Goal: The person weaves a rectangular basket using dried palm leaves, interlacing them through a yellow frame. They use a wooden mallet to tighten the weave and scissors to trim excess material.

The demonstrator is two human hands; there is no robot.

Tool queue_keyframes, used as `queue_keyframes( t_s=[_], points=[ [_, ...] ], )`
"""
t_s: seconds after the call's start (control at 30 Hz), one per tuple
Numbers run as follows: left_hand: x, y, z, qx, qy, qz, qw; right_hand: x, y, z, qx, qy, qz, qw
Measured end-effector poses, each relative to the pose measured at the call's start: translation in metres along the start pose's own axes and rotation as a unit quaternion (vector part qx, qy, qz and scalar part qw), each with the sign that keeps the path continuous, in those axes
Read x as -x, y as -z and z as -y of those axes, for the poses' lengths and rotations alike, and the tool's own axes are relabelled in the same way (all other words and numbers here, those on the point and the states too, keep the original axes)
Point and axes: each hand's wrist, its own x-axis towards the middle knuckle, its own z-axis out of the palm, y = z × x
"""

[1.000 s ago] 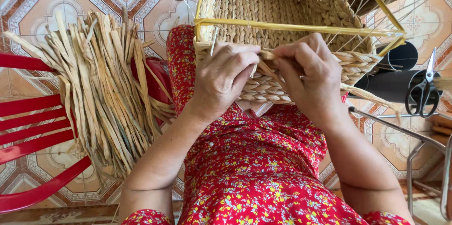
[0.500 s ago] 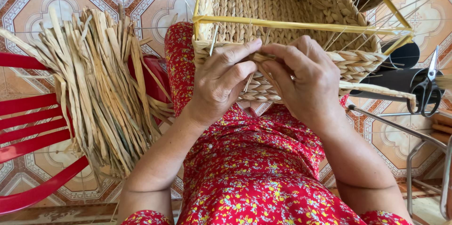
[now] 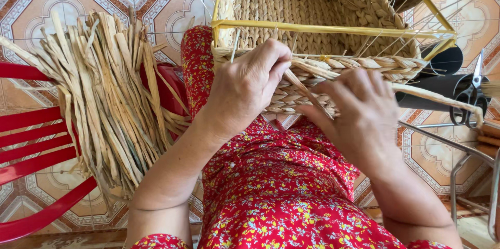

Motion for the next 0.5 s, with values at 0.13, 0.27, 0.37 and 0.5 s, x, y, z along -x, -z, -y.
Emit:
queue_keyframes(
  t_s=[0.13,0.27,0.37,0.5],
  points=[
    [-0.007,0.001,0.004,0.023,-0.031,0.033,0.999,-0.005,0.013,-0.010,-0.033,-0.020,0.056,0.998],
    [-0.004,-0.008,-0.003,-0.057,-0.057,0.047,0.996,-0.012,0.039,-0.017,0.028,-0.044,-0.011,0.999],
    [-0.003,-0.020,-0.004,-0.091,-0.026,0.016,0.995,-0.004,0.042,0.005,-0.054,-0.022,-0.103,0.993],
    [0.005,-0.030,-0.001,-0.048,0.003,-0.046,0.998,-0.008,0.019,0.010,-0.036,0.020,-0.012,0.999]
  ],
)
